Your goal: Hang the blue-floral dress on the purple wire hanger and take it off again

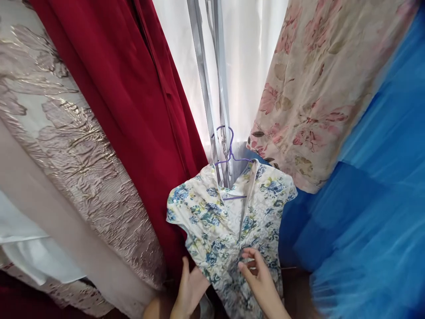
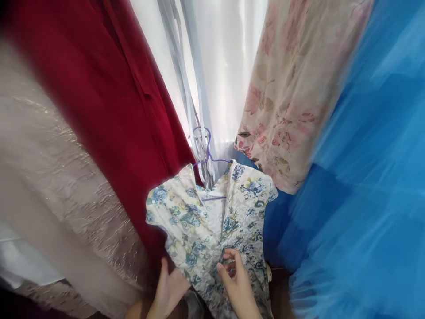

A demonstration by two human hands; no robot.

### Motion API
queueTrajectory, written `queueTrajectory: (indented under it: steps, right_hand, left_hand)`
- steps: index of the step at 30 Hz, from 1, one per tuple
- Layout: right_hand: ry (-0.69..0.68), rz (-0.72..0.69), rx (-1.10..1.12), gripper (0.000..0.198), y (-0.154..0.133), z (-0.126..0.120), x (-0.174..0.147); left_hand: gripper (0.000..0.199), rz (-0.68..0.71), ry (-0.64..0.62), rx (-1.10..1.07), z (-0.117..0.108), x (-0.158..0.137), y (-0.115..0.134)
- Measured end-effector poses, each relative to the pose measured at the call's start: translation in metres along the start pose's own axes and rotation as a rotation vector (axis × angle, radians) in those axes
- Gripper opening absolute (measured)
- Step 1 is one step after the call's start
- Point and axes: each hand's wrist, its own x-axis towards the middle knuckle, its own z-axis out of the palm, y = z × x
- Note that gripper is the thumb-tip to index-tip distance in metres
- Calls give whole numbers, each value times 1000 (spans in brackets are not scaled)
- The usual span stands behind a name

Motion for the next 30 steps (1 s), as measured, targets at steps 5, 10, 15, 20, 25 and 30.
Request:
queueTrajectory:
  steps: [5,10,15,20,25,30]
  right_hand:
    - [108,-53,-99,45,0,21,18]
    - [174,-140,-204,45,-2,27,50]
    - [120,-205,-258,28,-6,38,71]
    - [22,-255,-256,15,-11,49,66]
    - [4,-237,-241,20,-8,40,44]
    - [-40,-208,-214,21,-6,13,22]
  left_hand:
    - [65,169,449,200,14,-9,-23]
    - [39,297,587,289,44,6,-22]
    - [43,275,663,168,36,7,-31]
    - [47,270,667,253,14,-6,-26]
    - [54,691,1021,585,11,-20,-5]
    - [18,892,758,1075,45,-18,-24]
